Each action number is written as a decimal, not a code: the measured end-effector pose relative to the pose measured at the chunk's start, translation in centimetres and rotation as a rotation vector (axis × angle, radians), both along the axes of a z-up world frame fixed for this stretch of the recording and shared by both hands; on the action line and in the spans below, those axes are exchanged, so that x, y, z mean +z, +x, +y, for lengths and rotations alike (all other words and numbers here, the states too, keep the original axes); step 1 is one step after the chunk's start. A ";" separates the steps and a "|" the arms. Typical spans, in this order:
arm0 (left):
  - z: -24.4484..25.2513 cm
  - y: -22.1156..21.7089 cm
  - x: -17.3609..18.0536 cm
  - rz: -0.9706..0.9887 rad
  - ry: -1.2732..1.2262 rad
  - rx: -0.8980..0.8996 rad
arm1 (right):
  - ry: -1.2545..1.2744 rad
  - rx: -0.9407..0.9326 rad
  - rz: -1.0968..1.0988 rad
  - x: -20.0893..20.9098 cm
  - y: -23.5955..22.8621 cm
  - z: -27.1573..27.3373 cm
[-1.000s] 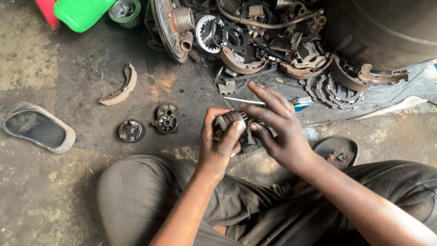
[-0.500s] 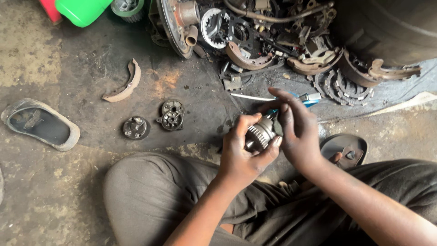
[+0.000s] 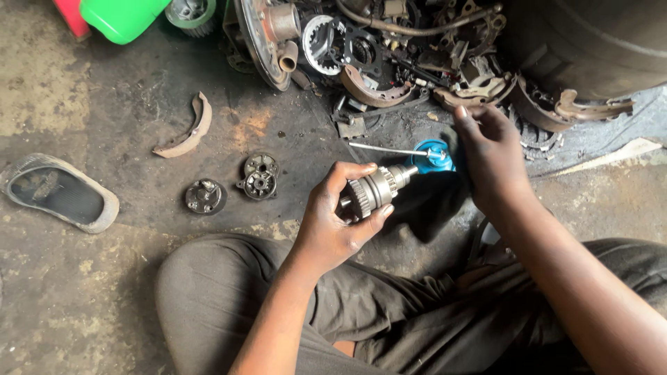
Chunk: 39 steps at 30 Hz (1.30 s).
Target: The person applies oil to a gear assembly using a blue oiler, rotates the part by hand, and wipes it with a cloth.
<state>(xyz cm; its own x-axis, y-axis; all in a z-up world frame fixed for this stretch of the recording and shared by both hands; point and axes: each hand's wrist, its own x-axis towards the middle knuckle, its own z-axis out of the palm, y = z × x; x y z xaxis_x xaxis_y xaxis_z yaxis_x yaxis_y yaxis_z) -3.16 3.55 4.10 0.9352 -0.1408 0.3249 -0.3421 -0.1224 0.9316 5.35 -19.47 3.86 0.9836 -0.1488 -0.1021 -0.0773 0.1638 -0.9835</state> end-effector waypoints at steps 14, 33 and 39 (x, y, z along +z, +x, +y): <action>-1.4 0.3 -2.3 -0.439 0.740 0.047 | -0.350 0.262 -0.125 2.1 -4.4 4.9; -3.4 -0.1 -1.8 0.285 -0.804 0.206 | -0.809 0.162 -0.829 1.2 -7.0 5.4; -3.1 -0.1 -1.6 0.526 -1.043 -0.071 | -0.473 0.067 -0.628 -1.2 -6.9 5.1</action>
